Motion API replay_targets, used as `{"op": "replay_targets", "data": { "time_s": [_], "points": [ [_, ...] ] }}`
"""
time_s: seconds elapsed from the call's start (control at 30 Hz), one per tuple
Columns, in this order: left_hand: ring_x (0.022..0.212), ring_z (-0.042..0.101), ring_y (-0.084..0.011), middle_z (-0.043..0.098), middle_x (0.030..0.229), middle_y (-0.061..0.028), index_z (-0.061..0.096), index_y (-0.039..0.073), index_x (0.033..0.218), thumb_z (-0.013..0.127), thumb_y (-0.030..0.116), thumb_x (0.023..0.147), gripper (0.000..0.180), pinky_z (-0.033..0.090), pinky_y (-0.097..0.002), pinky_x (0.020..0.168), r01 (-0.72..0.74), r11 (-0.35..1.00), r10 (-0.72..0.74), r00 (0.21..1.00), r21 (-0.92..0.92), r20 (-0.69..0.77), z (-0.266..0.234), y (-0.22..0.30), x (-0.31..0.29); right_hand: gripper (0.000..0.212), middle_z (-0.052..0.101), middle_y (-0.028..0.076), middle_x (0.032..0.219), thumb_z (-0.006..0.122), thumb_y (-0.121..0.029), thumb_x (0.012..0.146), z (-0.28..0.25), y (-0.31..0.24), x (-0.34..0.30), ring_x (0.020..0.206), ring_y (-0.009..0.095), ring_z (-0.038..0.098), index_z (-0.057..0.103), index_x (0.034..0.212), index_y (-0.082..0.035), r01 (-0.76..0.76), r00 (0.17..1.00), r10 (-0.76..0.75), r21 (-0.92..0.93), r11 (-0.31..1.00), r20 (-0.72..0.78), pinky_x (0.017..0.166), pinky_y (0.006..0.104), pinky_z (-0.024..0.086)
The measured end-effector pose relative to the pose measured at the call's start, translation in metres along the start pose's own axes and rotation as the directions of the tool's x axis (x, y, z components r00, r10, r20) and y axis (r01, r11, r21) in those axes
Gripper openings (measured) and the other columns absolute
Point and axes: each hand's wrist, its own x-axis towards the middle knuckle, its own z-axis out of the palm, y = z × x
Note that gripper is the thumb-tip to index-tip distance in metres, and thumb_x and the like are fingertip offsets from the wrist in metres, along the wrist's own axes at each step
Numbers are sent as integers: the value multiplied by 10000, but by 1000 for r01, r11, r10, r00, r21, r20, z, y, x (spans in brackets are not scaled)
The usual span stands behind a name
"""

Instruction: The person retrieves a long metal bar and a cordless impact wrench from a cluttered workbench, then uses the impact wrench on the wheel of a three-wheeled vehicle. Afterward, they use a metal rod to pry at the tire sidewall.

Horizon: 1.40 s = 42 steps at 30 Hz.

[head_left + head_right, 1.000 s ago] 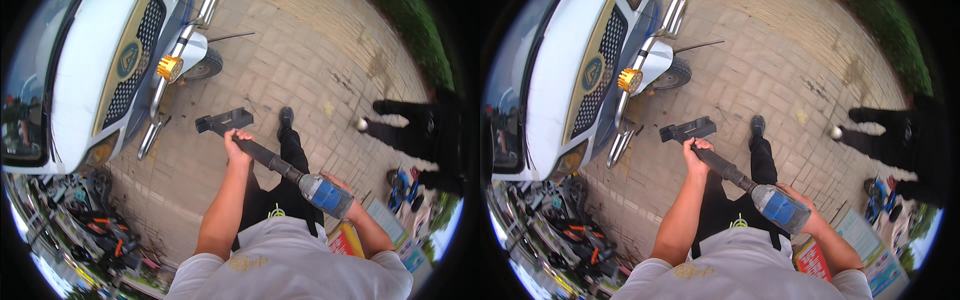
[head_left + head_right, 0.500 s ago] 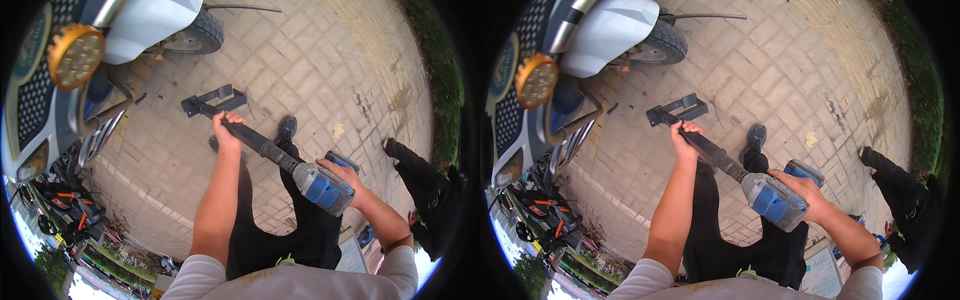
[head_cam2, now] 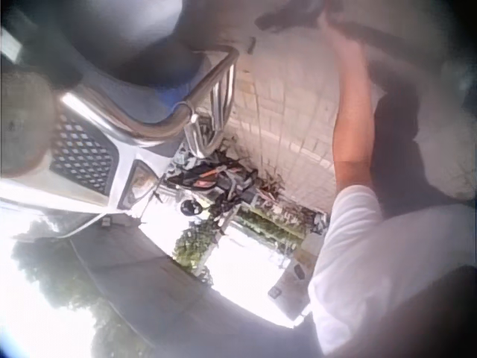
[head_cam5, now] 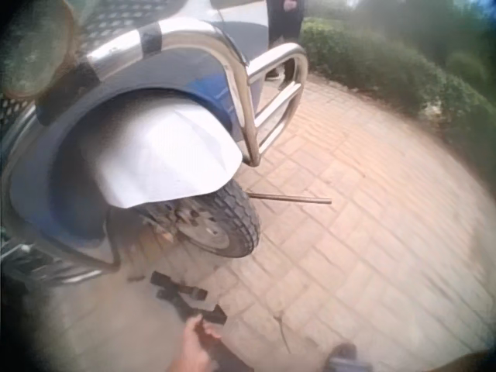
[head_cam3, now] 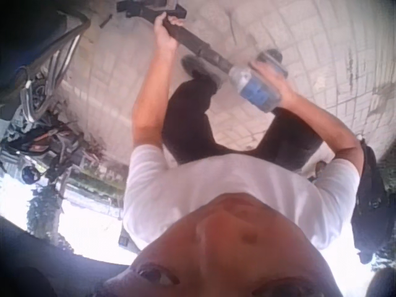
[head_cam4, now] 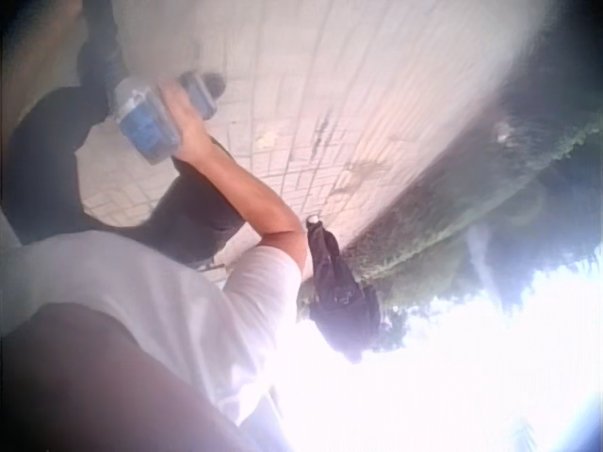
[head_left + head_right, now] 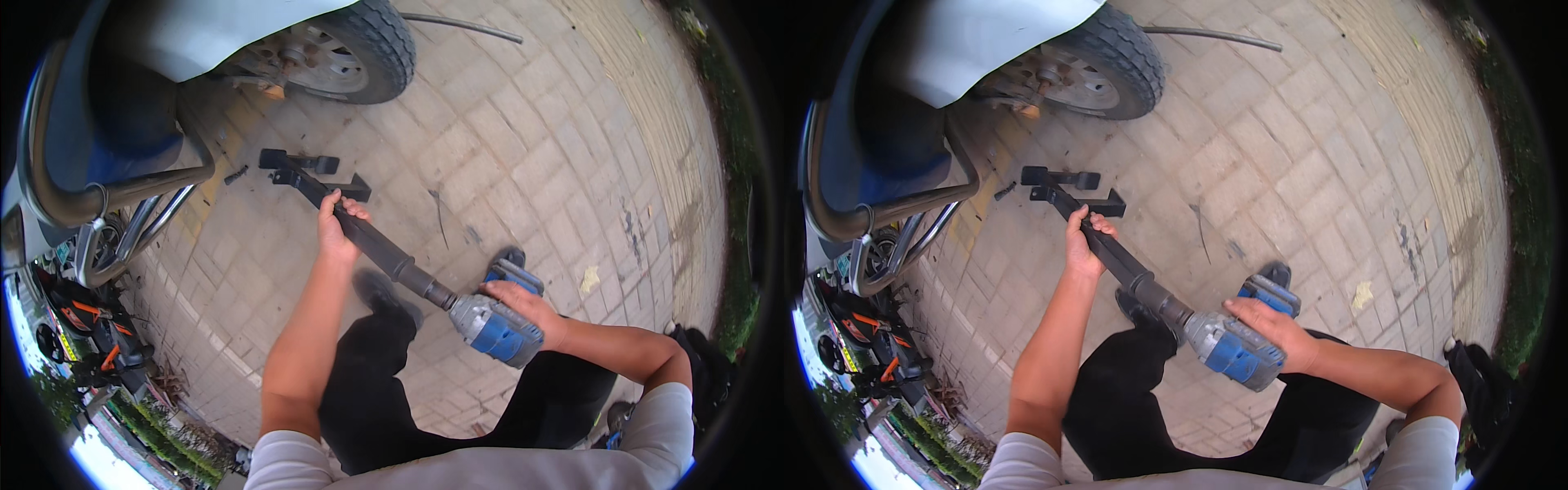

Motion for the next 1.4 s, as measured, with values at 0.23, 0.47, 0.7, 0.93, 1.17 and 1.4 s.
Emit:
{"op": "replay_targets", "data": {
  "time_s": [0.23,0.47,0.7,0.93,1.17,1.4],
  "points": [
    [568,470,-147,468,649,-20,470,102,803,643,196,836,199,426,-313,535,-264,944,277,960,198,-42,-13,31,34,794,397,214,1354,723,-221,727,56,100,32,1218,371,432,337,1387,-9,128,992,-129,-194,973,8,1019,435,350],
    [570,496,-185,496,715,-65,449,69,920,644,260,879,276,466,-361,538,-421,831,477,876,364,-76,-28,31,40,739,478,110,1216,671,-322,711,77,183,43,1073,281,465,396,1369,-125,125,985,-38,-559,820,165,865,420,321],
    [600,495,-202,493,717,-65,429,89,962,596,326,907,295,455,-374,562,-444,806,492,870,391,-25,-40,13,38,696,554,56,1025,604,-321,759,75,201,41,969,233,530,378,1376,-95,312,900,56,-729,609,432,779,413,337],
    [610,500,-204,499,717,-65,467,93,921,579,330,915,262,457,-383,578,-424,830,450,893,363,12,-37,19,47,631,605,91,1018,591,-278,769,78,195,50,927,261,615,417,1341,-76,208,838,287,-758,618,463,737,446,428],
    [628,533,-223,518,774,-86,407,85,1022,551,273,928,254,487,-395,597,-417,818,439,897,396,37,-46,21,49,663,619,219,1062,665,-355,756,22,139,174,978,358,610,480,1252,44,-76,969,196,-574,816,150,819,410,494],
    [1069,467,-224,516,1131,-96,471,73,1194,473,438,952,438,372,-489,932,-458,619,439,875,638,203,-55,21,33,904,584,247,1055,734,-545,722,93,75,303,855,288,609,408,1259,105,-278,960,263,201,939,95,764,358,492]
  ]
}}
